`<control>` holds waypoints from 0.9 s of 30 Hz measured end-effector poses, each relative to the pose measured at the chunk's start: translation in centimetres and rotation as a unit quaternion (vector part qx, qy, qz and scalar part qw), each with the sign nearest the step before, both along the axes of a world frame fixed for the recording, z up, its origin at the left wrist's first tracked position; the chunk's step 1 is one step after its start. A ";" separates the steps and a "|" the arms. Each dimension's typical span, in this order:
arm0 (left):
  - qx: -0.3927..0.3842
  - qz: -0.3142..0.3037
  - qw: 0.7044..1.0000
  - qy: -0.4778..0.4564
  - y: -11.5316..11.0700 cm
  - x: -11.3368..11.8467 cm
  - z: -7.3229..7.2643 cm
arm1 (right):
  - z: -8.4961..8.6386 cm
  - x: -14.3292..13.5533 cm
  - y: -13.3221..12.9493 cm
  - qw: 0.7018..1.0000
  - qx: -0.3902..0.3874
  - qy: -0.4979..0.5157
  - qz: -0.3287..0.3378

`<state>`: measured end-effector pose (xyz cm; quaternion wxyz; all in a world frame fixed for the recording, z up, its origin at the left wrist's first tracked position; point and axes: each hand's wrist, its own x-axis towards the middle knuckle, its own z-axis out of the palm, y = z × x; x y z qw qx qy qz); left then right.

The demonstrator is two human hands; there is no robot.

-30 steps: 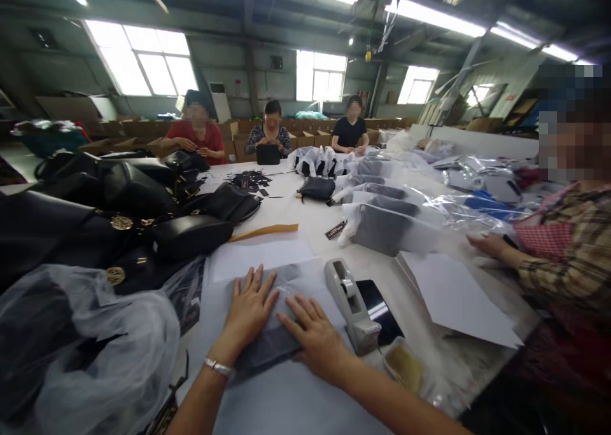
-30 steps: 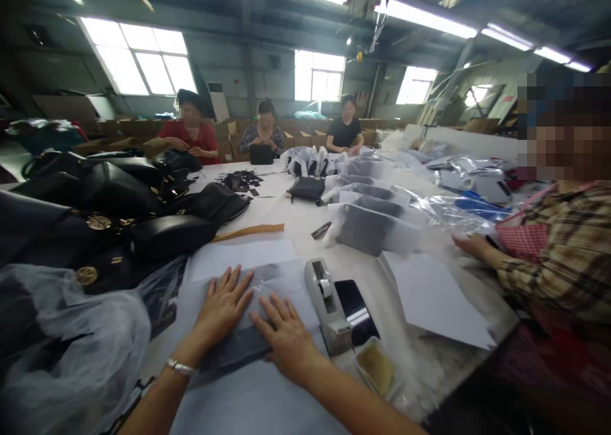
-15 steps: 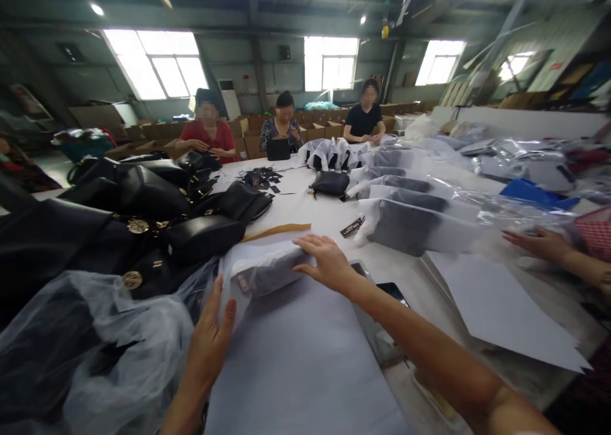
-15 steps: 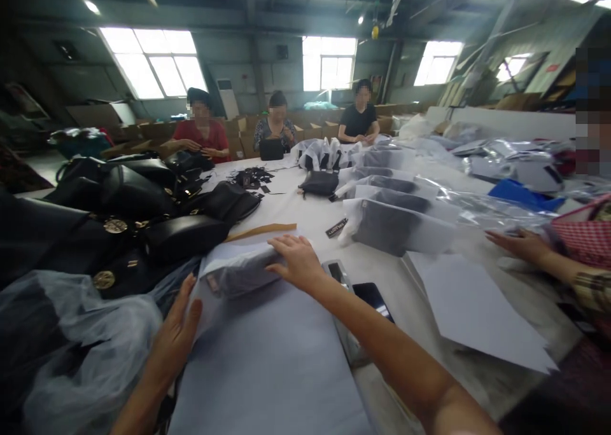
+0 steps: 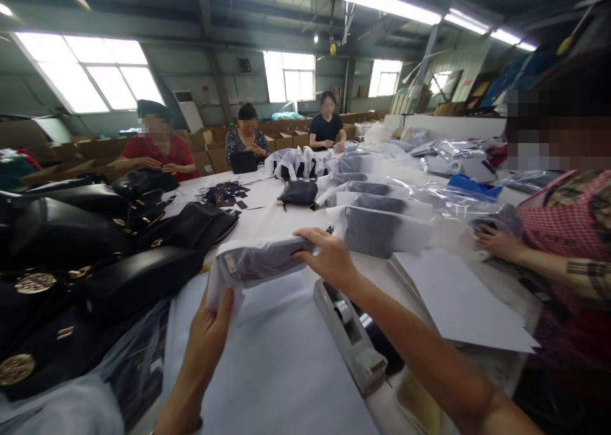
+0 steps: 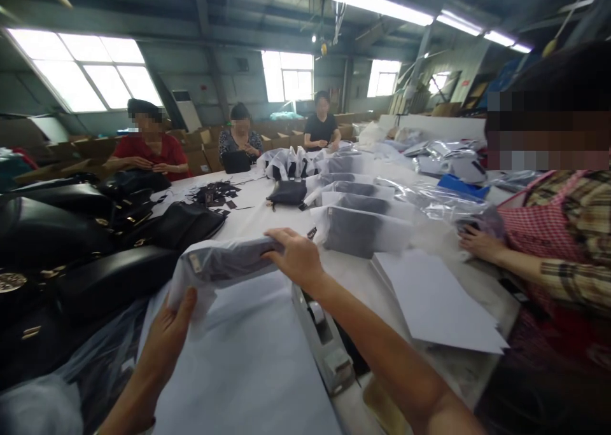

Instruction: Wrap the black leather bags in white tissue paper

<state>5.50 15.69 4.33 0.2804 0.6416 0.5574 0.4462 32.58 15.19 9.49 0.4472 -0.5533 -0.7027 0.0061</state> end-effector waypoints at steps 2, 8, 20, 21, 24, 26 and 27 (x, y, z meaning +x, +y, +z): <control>-0.008 -0.070 0.997 -0.020 1.4 4.1 1.6 | 1.0 3.8 -1.1 0.999 0.011 -0.007 -0.047; 0.037 -0.205 0.977 0.033 3.5 11.8 1.7 | -1.6 13.9 -2.7 0.959 -0.118 -0.093 -0.241; -0.075 -0.116 0.990 0.025 -5.2 2.6 -6.2 | -6.1 10.4 -6.1 0.972 -0.145 -0.112 -0.147; -0.097 -0.116 0.988 0.010 -5.8 1.9 -7.0 | -6.6 10.0 -5.9 0.970 -0.198 -0.090 -0.109; -0.157 -0.123 0.979 -0.037 -7.3 0.5 -9.2 | -8.2 10.1 -4.0 0.956 -0.285 -0.054 -0.035; -0.174 -0.109 0.975 -0.080 -8.1 0.1 -10.4 | -8.9 10.8 -2.5 0.954 -0.293 -0.058 -0.037; -0.175 -0.096 0.974 -0.103 -8.4 0.0 -10.9 | -9.1 11.3 -1.8 0.953 -0.294 -0.060 -0.046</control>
